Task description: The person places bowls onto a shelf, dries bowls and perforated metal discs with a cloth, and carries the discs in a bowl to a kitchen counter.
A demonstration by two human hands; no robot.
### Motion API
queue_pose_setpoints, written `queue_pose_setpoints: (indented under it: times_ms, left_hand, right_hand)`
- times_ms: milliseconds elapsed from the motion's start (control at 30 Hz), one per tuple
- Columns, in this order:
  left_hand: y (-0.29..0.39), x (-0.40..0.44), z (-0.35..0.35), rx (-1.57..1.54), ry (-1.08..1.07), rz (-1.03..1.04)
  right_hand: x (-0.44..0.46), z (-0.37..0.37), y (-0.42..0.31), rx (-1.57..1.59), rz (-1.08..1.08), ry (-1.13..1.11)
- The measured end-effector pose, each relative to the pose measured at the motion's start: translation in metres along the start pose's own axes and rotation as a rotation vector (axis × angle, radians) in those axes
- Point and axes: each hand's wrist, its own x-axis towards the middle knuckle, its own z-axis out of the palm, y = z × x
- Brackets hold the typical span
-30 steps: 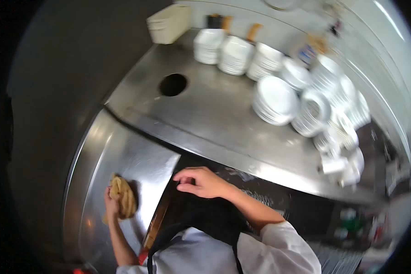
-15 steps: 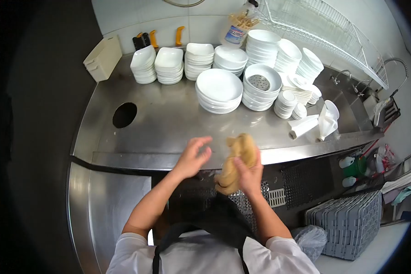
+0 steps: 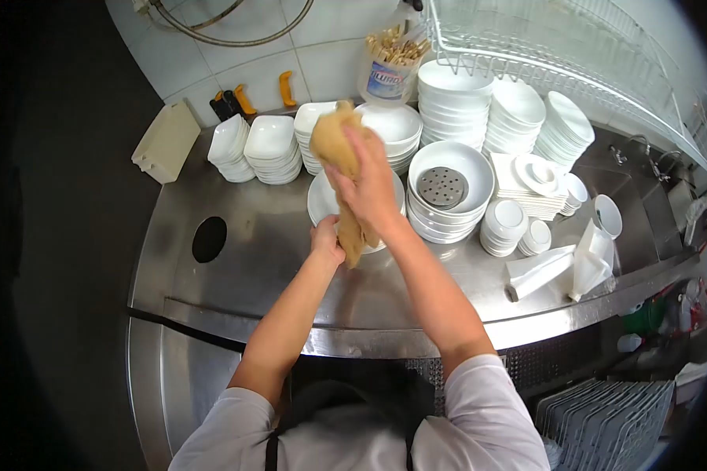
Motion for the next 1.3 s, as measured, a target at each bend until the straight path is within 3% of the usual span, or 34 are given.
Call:
queue_pose_setpoints:
  times_ms: [67, 167, 300, 400, 567, 700, 733, 833, 1033, 1133, 1233, 1300]
  left_hand:
    - [0.013, -0.021, 0.002, 0.069, 0.041, -0.037]
    - [0.021, -0.005, -0.009, 0.204, -0.093, -0.027]
    - [0.020, 0.001, -0.018, 0.332, -0.127, -0.033]
    - [0.011, 0.007, -0.017, 0.183, -0.118, 0.088]
    - [0.019, -0.001, -0.037, 0.153, -0.121, 0.036]
    - [0.029, -0.010, -0.069, 0.251, -0.182, 0.073]
    - [0.037, -0.021, -0.075, 0.326, -0.162, 0.046]
    - [0.045, -0.038, -0.098, 0.418, -0.162, -0.006]
    - [0.060, -0.051, -0.114, 0.485, -0.254, -0.044]
    - [0.044, -0.064, -0.129, 0.807, -0.149, 0.757]
    - [0.069, -0.083, -0.126, 1.409, -0.393, 1.398]
    - [0.080, -0.087, -0.112, 1.775, -0.650, 1.286]
  right_hand:
    - [-0.012, 0.028, 0.050, -0.465, 0.015, -0.429]
    - [-0.044, 0.048, 0.078, -0.383, 0.264, -0.745]
    - [-0.055, 0.052, 0.085, -0.336, 0.216, -0.693]
    - [-0.057, 0.049, 0.079, -0.312, 0.224, -0.672]
    - [-0.074, 0.048, 0.053, -0.247, 0.230, -0.644]
    - [-0.065, 0.041, 0.024, 0.267, 0.580, -0.275]
    - [-0.053, 0.036, 0.019, 0.305, 0.378, -0.088]
    - [0.000, -0.007, -0.028, 0.600, 0.388, 0.087]
    - [0.027, -0.038, -0.074, 0.811, 0.075, 0.456]
    - [0.008, -0.053, -0.090, 0.847, 0.093, 0.635]
    - [-0.030, -0.078, -0.080, 0.808, 0.134, 0.704]
    - [-0.061, -0.094, -0.068, 0.842, 0.200, 0.738]
